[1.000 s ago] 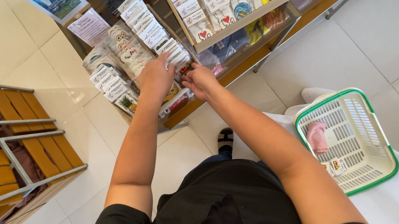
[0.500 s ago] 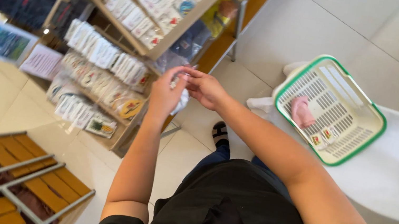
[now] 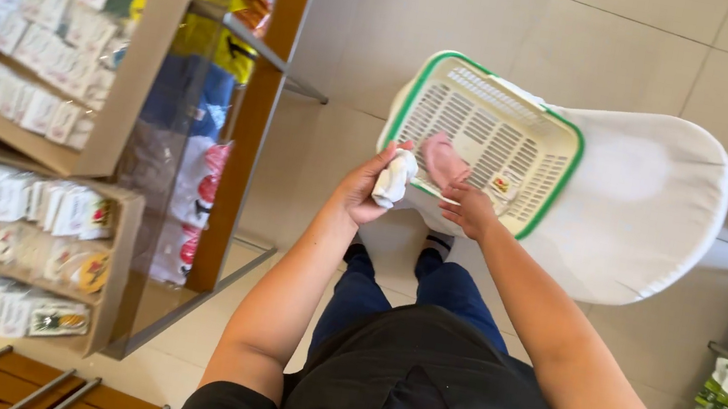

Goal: Sorting and organizing small merchandise packets on display shelves in a store.

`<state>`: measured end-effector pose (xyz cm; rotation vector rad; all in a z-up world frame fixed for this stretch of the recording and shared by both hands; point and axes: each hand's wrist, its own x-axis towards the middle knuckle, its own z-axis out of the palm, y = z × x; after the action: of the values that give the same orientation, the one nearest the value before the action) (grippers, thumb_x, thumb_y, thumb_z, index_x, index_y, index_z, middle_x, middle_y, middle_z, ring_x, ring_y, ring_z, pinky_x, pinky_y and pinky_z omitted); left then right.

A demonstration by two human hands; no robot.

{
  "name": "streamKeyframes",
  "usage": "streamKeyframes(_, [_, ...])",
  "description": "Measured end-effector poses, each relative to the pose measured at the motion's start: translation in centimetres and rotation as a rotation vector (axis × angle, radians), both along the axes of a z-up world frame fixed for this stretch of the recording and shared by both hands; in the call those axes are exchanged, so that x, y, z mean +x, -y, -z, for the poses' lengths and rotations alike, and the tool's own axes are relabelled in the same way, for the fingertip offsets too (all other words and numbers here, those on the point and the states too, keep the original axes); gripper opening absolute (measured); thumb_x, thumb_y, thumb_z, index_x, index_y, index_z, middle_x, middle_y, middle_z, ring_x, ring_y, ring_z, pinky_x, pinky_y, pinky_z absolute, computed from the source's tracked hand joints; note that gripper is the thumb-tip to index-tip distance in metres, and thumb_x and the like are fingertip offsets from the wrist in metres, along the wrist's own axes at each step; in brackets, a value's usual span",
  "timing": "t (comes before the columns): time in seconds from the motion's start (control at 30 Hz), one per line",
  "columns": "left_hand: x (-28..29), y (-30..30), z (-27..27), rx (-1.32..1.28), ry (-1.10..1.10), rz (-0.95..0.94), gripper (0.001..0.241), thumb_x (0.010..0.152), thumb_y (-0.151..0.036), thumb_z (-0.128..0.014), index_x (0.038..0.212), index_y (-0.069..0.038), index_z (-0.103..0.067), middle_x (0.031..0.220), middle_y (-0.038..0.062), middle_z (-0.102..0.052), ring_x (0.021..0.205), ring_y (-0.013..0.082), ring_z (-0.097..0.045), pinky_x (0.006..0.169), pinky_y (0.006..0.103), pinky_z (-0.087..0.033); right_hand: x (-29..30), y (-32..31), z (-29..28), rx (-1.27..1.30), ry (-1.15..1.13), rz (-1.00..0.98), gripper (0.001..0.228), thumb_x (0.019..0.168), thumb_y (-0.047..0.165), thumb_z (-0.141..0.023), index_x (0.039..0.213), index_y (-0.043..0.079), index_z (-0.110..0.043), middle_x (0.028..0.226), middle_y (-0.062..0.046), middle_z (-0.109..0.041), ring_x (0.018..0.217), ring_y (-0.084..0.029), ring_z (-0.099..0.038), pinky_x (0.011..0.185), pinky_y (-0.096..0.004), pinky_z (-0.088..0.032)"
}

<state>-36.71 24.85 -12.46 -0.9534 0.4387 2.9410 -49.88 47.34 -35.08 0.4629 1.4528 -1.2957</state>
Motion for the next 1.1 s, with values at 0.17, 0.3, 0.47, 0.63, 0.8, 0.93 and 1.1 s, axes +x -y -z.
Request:
streamKeyframes(0.17, [-6.3,-5.7,12.5,0.039,0.16,0.056,0.042,0.087,-0.008,-0.081,0.126,-0.004,-0.066,0.114,0.018,-0.074,0.1,0.0303,-0.075,0.085,0.046,-0.062,-5.2,-7.9,4.6,0.175,-0.063,0.034,0.048,0.1,0.015,-0.058,0.147,0.016,-0.05,0.116,-0.007,-0.064,0.089,-0.026,-0.072,0.079,-0.043,-0.065])
streamKeyframes(0.3, [-10.5,-9.8,17.3,-0.039,0.287,0.1,0.048,0.083,0.001,-0.078,0.129,-0.003,-0.064,0.115,0.022,-0.071,0.1,0.0376,-0.073,0.086,0.055,-0.06,-7.4,-12.4,12.9,0.333,-0.227,0.116,0.045,0.094,0.009,-0.063,0.139,0.009,-0.059,0.114,-0.015,-0.065,0.075,-0.027,-0.075,0.064,-0.041,-0.067])
streamKeyframes(0.47, [-13.7,-12.2,26.0,-0.485,0.294,0.259,0.057,0.082,0.0,-0.067,0.138,-0.004,-0.057,0.114,0.019,-0.067,0.102,0.0295,-0.067,0.084,0.0414,-0.059,-9.7,-12.3,19.4,0.368,-0.31,0.197,0.043,0.09,0.006,-0.066,0.133,0.008,-0.065,0.111,-0.02,-0.067,0.07,-0.032,-0.075,0.055,-0.044,-0.068])
streamKeyframes(0.63, [-16.2,-14.5,28.4,-1.173,0.321,0.789,0.053,0.088,-0.015,-0.058,0.139,-0.025,-0.062,0.146,0.02,-0.056,0.141,0.0377,-0.048,0.118,0.0465,-0.041,-9.6,-10.6,20.0,0.375,-0.295,0.231,0.05,0.095,0.004,-0.055,0.144,-0.002,-0.053,0.13,-0.03,-0.057,0.076,-0.033,-0.076,0.057,-0.039,-0.067])
streamKeyframes(0.8, [-17.4,-17.1,52.2,-1.336,0.367,1.147,0.056,0.086,-0.043,-0.061,0.141,-0.028,-0.062,0.141,0.012,-0.063,0.142,0.0353,-0.049,0.112,0.0578,-0.042,-8.8,-10.3,22.0,0.409,-0.303,0.208,0.06,0.098,0.004,-0.047,0.157,0.002,-0.037,0.136,-0.035,-0.051,0.084,-0.037,-0.076,0.066,-0.044,-0.067])
streamKeyframes(0.93, [-17.9,-18.3,55.3,-1.339,0.398,1.194,0.062,0.086,-0.049,-0.061,0.144,-0.025,-0.061,0.14,0.016,-0.065,0.14,0.0365,-0.052,0.112,0.0618,-0.041,-7.9,-9.6,19.5,0.609,-0.464,-0.249,0.062,0.096,0.02,-0.046,0.155,0.002,-0.045,0.147,-0.032,-0.053,0.14,-0.046,-0.048,0.118,-0.055,-0.037])
streamKeyframes(1.1, [-19.0,-18.2,50.4,-1.239,0.439,1.011,0.055,0.089,-0.042,-0.069,0.132,-0.008,-0.069,0.128,0.024,-0.069,0.131,0.0412,-0.059,0.108,0.0515,-0.048,-8.0,-9.4,22.9,0.63,-0.519,-0.202,0.051,0.094,0.034,-0.062,0.14,0.01,-0.062,0.123,-0.016,-0.071,0.127,-0.039,-0.061,0.109,-0.051,-0.048])
